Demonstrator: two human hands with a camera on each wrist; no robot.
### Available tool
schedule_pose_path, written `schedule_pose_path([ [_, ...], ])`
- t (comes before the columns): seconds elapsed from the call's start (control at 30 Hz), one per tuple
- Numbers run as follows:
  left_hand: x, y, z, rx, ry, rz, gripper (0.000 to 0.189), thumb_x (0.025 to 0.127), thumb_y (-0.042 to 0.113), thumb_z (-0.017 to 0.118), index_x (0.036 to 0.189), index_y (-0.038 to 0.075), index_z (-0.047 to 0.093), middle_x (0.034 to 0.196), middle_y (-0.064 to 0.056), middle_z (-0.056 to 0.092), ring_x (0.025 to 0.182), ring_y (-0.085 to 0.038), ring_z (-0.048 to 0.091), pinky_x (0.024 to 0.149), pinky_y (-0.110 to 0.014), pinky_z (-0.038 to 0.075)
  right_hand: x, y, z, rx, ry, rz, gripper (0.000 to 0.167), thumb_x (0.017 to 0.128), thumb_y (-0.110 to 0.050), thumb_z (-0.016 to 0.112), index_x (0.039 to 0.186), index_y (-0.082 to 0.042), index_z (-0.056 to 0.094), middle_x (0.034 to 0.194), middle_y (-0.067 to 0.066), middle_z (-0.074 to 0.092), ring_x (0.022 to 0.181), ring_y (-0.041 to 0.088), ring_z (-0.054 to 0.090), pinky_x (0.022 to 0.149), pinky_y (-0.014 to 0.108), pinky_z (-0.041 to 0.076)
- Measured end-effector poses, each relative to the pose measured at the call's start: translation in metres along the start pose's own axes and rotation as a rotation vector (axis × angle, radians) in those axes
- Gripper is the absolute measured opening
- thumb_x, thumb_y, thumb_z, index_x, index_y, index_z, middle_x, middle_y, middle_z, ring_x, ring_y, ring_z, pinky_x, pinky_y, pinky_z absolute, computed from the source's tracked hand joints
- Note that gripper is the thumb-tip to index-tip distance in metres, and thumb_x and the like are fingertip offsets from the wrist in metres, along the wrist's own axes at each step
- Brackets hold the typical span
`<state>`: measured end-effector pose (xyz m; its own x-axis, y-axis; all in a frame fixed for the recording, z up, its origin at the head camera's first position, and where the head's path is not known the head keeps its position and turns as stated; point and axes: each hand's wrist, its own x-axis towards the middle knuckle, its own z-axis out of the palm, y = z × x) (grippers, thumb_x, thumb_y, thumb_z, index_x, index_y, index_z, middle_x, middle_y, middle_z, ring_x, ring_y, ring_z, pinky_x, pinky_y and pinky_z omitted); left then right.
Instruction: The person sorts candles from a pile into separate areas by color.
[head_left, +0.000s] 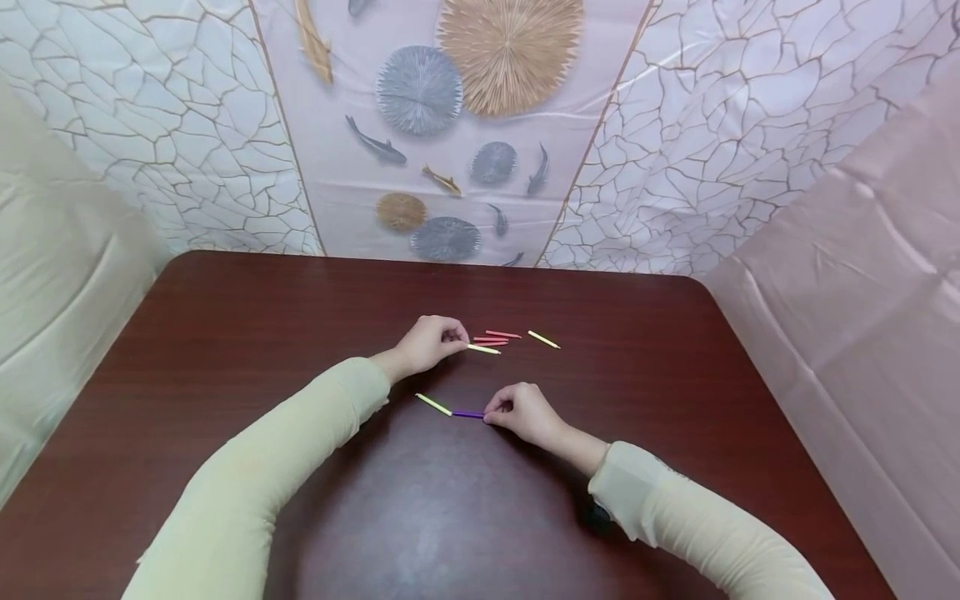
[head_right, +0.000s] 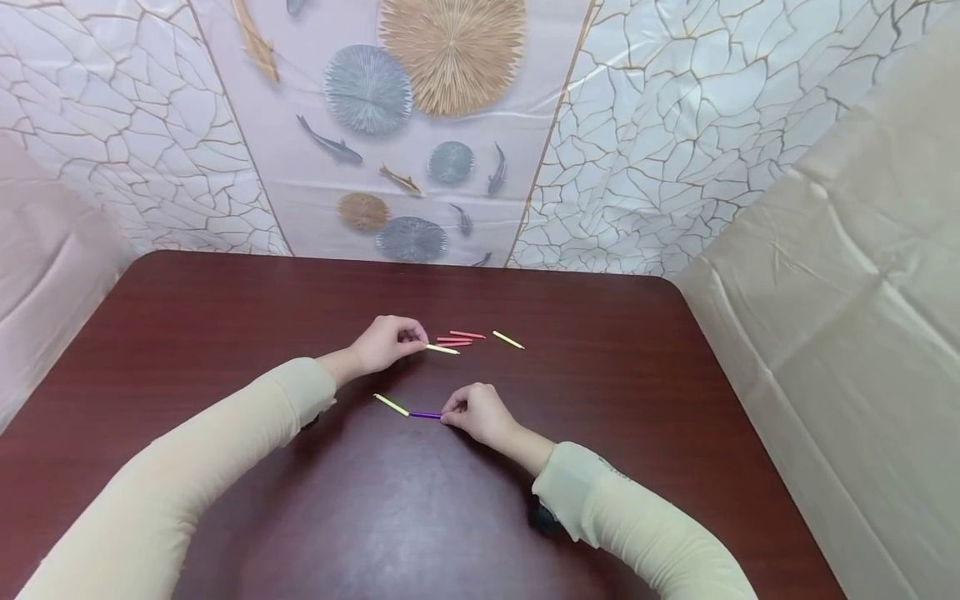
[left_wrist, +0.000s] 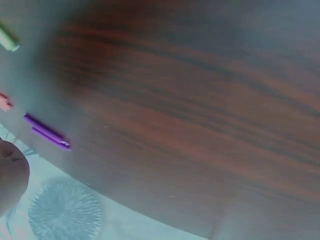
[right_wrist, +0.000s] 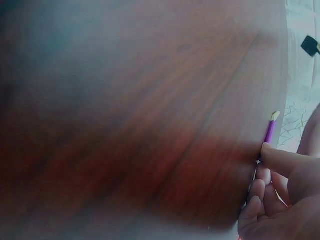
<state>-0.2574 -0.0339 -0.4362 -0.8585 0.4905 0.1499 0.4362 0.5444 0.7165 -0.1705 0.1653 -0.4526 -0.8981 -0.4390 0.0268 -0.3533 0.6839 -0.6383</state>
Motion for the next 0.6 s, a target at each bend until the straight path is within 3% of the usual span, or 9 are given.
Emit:
schedule_pose_path([
  [0.37, 0.038, 0.021, 0.023, 0.018, -0.019, 0.004, 0.007, 0.086, 0.012, 0.065, 0.083, 0.007, 0.069, 0.078, -0.004, 0.068, 0.072, -0.011, 0.057, 0.072, -0.022, 0.045, -0.009, 0.003, 0.000, 0.004, 0.010, 0.008, 0.004, 0.075, -0.009, 0.075, 0.073, -0.007, 0.072, 0.068, 0.001, 0.069, 0.062, -0.003, 0.050, 0.058, 0.015, 0.043],
  [0.6, 0.053, 0.031, 0.036, -0.007, -0.052, -0.003, 0.006, 0.086, 0.011, 0.066, 0.085, 0.006, 0.069, 0.081, -0.006, 0.070, 0.075, -0.012, 0.061, 0.075, -0.023, 0.047, -0.016, 0.005, -0.004, -0.007, 0.011, -0.015, 0.004, 0.075, -0.009, 0.075, 0.073, -0.007, 0.072, 0.068, 0.000, 0.068, 0.063, -0.004, 0.051, 0.059, 0.015, 0.044],
])
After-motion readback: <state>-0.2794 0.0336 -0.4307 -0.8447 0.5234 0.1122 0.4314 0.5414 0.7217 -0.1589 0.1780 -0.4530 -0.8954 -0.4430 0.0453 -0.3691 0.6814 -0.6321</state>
